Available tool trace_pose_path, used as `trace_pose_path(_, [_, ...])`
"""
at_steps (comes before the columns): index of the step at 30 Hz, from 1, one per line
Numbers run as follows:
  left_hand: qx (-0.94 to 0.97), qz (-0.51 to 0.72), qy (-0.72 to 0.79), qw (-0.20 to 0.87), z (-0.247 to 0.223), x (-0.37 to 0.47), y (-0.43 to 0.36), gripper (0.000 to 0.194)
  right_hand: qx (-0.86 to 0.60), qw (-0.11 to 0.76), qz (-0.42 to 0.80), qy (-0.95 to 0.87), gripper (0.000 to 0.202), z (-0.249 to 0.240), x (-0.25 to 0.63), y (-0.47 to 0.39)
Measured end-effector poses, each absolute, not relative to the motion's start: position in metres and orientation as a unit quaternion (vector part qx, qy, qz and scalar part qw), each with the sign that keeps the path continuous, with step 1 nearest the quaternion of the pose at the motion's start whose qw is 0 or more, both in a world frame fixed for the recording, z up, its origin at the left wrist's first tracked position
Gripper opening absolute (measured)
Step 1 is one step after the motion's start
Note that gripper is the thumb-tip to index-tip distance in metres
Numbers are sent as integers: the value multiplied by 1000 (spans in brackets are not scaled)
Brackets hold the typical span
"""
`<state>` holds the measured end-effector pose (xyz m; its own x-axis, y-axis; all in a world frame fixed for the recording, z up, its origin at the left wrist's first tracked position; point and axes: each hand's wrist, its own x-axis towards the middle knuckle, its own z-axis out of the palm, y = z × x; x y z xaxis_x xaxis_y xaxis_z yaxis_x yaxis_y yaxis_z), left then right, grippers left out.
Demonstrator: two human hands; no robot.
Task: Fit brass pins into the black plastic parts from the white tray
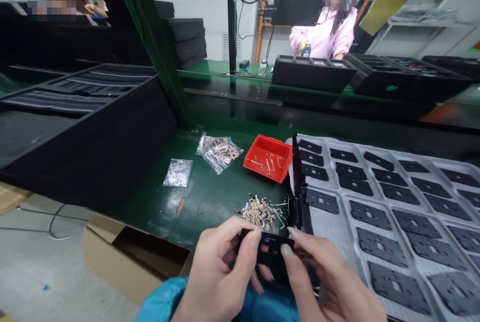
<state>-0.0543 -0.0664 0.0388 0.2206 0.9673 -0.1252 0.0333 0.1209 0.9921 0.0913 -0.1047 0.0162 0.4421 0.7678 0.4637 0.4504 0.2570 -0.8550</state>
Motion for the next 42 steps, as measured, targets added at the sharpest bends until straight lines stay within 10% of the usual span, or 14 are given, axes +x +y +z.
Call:
trace_pose_path(16, [817, 495, 285, 78, 54, -73, -83, 16, -370, 620, 29, -691, 11, 11, 116, -102])
trace_pose_path(28, [818, 498, 267, 106, 58, -77, -86, 13, -347, 606, -106, -708, 23, 16, 110, -106])
trace_pose_path(37, [738, 542, 230, 331, 33, -70, -93, 20, -386, 621, -131, -670, 35, 8, 98, -103])
trace_pose_path(42, [771, 475, 366, 214, 44, -74, -65, 33, -441, 577, -68, -684, 26, -7, 109, -101])
